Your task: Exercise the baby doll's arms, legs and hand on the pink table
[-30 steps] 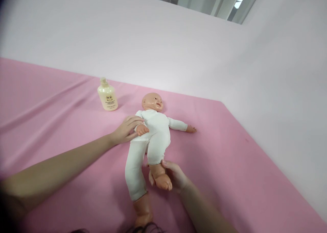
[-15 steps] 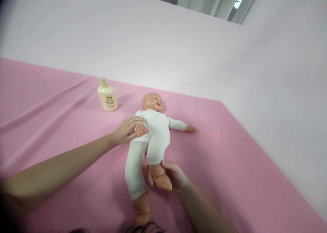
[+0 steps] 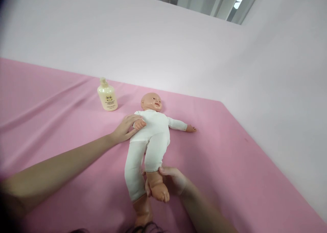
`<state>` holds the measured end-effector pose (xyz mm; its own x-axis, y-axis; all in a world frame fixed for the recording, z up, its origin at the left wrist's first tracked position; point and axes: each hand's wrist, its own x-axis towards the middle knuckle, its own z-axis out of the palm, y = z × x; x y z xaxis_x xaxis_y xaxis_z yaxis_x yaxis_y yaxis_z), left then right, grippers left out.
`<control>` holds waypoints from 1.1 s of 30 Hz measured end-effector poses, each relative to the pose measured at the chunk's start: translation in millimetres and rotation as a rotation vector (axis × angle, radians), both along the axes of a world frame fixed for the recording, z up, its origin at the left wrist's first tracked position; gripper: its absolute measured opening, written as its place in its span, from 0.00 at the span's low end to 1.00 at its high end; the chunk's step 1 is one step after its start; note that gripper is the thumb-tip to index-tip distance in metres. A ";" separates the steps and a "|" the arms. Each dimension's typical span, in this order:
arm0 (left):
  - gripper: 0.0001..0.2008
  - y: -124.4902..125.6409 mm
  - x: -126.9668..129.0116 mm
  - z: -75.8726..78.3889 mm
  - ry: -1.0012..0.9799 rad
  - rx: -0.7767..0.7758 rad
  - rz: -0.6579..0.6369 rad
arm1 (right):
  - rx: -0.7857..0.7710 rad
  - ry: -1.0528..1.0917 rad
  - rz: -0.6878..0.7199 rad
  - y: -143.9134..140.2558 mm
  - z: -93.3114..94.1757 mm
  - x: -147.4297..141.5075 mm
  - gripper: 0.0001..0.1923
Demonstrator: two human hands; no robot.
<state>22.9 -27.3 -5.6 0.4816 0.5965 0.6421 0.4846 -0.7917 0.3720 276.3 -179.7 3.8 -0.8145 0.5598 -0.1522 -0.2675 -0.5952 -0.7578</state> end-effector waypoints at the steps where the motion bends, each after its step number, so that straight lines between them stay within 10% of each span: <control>1: 0.20 -0.3 0.1 -0.1 0.006 0.011 -0.002 | 0.003 0.000 0.001 0.2 0.3 -0.1 0.32; 33: 0.21 -3.1 2.0 -4.1 0.106 0.191 -0.077 | 0.008 -0.038 -0.125 3.0 0.3 -3.3 0.30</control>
